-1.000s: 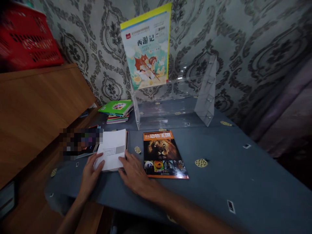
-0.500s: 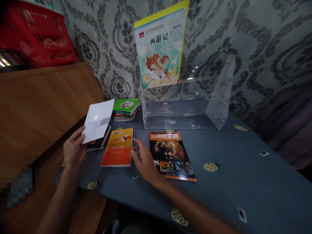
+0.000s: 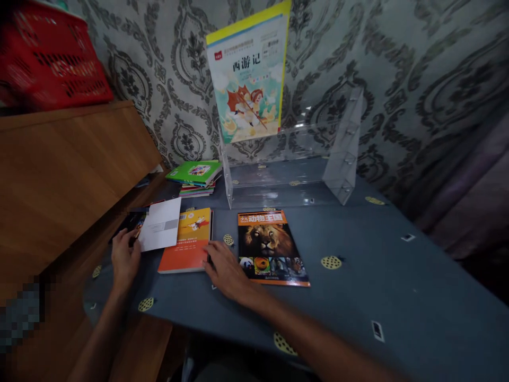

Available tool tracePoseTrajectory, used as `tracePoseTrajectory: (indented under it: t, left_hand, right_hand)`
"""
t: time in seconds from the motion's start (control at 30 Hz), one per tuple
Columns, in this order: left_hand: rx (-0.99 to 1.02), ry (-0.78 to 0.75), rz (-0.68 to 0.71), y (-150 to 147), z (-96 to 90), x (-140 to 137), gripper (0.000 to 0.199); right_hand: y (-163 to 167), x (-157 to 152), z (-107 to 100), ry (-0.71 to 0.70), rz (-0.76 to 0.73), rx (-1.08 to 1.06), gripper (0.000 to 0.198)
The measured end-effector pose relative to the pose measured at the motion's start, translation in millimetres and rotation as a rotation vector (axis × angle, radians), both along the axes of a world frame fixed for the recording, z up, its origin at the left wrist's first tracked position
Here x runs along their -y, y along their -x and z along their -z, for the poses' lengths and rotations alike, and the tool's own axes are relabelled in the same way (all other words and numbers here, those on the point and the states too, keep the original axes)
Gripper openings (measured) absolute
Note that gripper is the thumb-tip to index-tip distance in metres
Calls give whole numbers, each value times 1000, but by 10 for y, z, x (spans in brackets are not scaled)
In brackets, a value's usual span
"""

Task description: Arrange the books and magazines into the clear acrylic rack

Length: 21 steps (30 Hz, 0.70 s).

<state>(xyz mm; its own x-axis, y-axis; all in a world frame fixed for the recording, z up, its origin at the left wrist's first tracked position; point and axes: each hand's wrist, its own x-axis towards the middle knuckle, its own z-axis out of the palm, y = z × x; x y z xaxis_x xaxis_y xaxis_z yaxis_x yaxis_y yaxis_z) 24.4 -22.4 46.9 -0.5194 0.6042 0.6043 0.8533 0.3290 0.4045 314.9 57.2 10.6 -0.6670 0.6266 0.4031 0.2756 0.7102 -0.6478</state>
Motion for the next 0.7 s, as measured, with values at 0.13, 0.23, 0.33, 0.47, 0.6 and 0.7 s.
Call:
tracePoseTrajectory:
  t: [0.13,0.23,0.33,0.47,0.6,0.7]
  left_hand:
    - [-191,232,40,-416,45,173,36]
    - [-126,352,74,-666,173,252,35]
    - [-74,316,111,-787,283,269,41]
    - [52,215,195,-827,315,264,41]
    - [251,169,198,-893,284,289,40]
    - [298,119,195,-1023,248,321,39]
  right_hand:
    - [10,11,19,-13,14,-2,37]
    - [6,26,-6,-19,12,18,36]
    - [-5,56,-47,-27,18,27,34]
    - [-7,103,-66,-16,62,8,31]
    - [12,105,-39,23,107,-39,27]
    - [17,78,-34,77,121,-84,22]
